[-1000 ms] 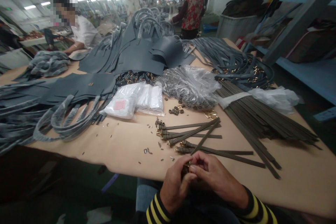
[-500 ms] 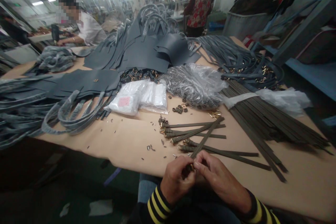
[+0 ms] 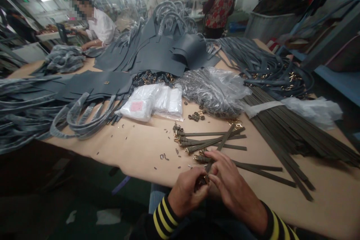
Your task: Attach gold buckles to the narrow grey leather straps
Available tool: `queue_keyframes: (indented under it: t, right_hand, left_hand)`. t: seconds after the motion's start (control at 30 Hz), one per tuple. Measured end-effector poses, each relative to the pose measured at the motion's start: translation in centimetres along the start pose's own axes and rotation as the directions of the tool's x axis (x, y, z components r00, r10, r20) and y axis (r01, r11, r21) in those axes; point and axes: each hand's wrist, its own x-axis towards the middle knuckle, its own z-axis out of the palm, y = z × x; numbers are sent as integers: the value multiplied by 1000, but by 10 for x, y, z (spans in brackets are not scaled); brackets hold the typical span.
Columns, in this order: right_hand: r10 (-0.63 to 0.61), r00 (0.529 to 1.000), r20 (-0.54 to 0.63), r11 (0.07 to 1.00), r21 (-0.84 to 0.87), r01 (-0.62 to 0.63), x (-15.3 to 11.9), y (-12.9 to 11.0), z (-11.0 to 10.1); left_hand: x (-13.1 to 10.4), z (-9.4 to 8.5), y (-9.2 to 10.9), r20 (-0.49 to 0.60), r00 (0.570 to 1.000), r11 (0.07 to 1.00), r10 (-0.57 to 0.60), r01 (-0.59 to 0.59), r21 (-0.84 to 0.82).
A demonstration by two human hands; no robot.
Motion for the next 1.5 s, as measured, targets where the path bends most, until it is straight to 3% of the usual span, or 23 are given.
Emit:
queue_keyframes:
  t: [0.13, 0.27, 0.37, 0.53, 0.73, 0.87, 1.1, 1.5]
  right_hand:
    - [-80, 970, 228, 995, -38, 91, 11, 6, -12]
    - [-64, 961, 269, 996, -49, 80, 21, 1, -20]
    - [-9, 949, 315, 999, -37, 22, 27, -4, -24]
    - [32, 910, 413, 998, 38, -52, 32, -10, -30]
    - [72, 884, 462, 991, 64, -114, 34, -11, -33]
    - [93, 876, 473, 987, 73, -144, 35, -10, -33]
    - [95, 873, 478, 980, 109, -166, 37, -11, -32]
    - [78, 855, 513, 979, 123, -163, 35, -11, -34]
  left_hand:
    - [-6, -3, -3, 68, 997, 979, -26, 39, -200]
    - [-13, 7, -8, -26, 987, 895, -160, 134, -426]
    - [-15, 12, -10, -146, 969, 912, -199, 129, -388]
    - [-14, 9, -10, -147, 966, 895, -212, 132, -427]
    - [-13, 3, -8, -288, 955, 972, -74, 5, -235]
    - [-13, 2, -7, -268, 961, 979, -72, 18, -201]
    - [-17, 7, -10, -297, 942, 956, -156, 69, -284]
    - [-16, 2, -4, -172, 973, 964, -153, 108, -242]
